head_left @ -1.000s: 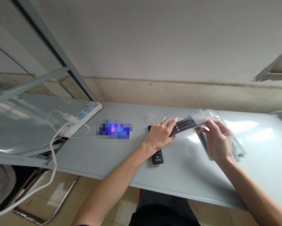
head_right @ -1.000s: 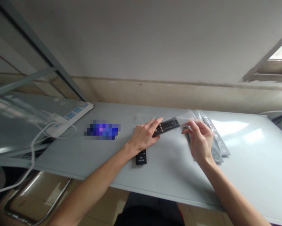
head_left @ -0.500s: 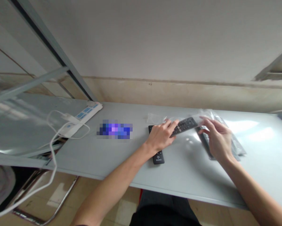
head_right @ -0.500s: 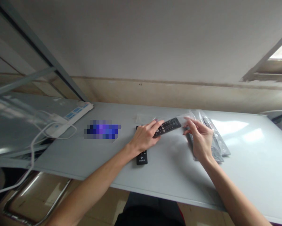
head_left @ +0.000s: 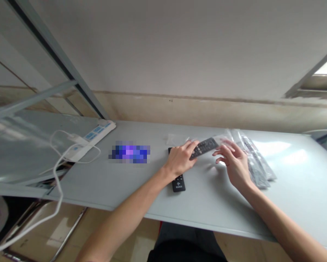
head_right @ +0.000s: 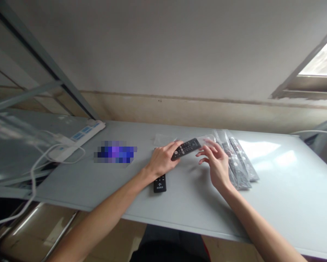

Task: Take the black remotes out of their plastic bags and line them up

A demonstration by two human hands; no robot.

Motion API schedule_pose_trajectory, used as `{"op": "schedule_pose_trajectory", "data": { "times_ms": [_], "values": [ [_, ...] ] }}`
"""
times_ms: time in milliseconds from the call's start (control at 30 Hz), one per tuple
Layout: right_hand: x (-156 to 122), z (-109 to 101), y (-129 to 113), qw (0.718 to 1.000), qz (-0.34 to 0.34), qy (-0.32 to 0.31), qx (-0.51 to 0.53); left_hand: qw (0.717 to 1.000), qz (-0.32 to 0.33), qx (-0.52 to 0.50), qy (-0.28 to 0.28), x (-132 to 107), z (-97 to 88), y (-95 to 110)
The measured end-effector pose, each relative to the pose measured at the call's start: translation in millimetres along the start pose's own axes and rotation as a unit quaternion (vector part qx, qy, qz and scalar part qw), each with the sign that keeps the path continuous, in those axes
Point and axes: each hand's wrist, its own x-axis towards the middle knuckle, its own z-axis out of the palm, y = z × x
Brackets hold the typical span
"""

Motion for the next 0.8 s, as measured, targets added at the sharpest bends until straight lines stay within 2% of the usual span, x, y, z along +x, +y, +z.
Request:
{"op": "schedule_pose_trajectory", "data": {
  "times_ms": [100, 133, 233, 300, 367, 467, 600, 700, 800],
  "values": [
    [-5.4, 4.6, 2.0, 0.999, 0.017, 0.028, 0.043, 0.999, -0.028, -0.021, 0.024, 1.1, -0.1, 2.5],
    [-8.2, 7.4, 1.8, 0.999, 0.031, 0.008, 0.045, 0.999, -0.033, -0.026, 0.030, 1.4, 0.1, 3.3],
    [-16.6, 17.1, 0.6, 0.991, 0.073, -0.104, 0.032, 0.999, -0.023, -0.037, 0.033, 1.1, 1.3, 5.5],
    [-18.5, 21.1, 1.2, 0.988, 0.084, -0.126, 0.034, 0.999, 0.004, -0.042, 0.022, 0.1, 2.5, 7.2],
    [-14.8, 19.3, 3.7, 0.991, 0.081, -0.096, 0.047, 0.998, 0.040, -0.048, 0.004, -1.0, 3.6, 9.0],
    [0.2, 4.7, 8.3, 0.996, 0.055, -0.036, 0.056, 0.994, 0.092, -0.058, -0.023, -2.1, 5.0, 10.8],
    [18.4, -18.6, 7.9, 0.996, 0.066, 0.013, 0.064, 0.994, 0.095, -0.050, -0.025, -1.2, 6.3, 8.3],
    [19.8, -23.4, 3.7, 0.995, 0.097, 0.005, 0.019, 0.996, 0.087, -0.032, -0.007, 0.7, 7.7, 2.0],
    [16.5, -21.0, 3.3, 0.988, 0.069, -0.044, -0.132, 0.996, 0.083, -0.010, 0.004, 2.6, 10.5, -6.2]
  ]
}}
